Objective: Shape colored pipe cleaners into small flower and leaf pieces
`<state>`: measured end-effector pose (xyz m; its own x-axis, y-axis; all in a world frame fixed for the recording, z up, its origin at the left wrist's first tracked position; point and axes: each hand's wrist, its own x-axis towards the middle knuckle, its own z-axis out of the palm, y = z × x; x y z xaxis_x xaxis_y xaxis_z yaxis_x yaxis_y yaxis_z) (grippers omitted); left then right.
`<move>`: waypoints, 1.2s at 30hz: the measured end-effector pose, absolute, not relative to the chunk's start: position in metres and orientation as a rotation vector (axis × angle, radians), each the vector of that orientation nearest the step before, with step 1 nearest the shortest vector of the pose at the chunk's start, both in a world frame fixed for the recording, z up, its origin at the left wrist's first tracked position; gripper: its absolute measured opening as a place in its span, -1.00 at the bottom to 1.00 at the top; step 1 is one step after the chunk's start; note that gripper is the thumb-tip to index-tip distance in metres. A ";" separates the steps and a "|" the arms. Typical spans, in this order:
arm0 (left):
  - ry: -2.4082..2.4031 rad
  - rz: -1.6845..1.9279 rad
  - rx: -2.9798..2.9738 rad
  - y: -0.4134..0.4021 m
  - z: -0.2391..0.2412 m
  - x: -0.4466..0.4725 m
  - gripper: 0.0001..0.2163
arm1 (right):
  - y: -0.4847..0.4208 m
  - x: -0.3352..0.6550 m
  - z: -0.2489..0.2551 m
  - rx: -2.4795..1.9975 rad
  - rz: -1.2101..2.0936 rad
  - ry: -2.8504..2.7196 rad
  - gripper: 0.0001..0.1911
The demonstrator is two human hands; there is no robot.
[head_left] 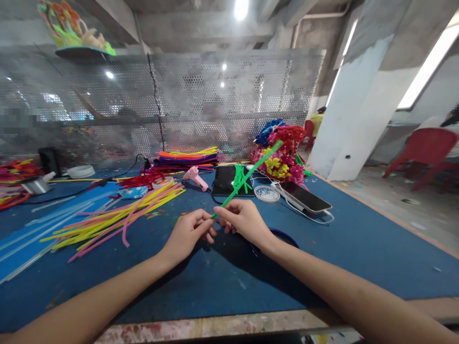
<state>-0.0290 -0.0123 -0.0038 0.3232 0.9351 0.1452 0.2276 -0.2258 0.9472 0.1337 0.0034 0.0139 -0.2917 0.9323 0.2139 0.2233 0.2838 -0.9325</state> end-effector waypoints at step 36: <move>1.365 0.740 2.544 -0.019 -0.002 -0.036 -0.78 | 0.009 0.141 0.016 -0.945 0.450 -2.218 -0.80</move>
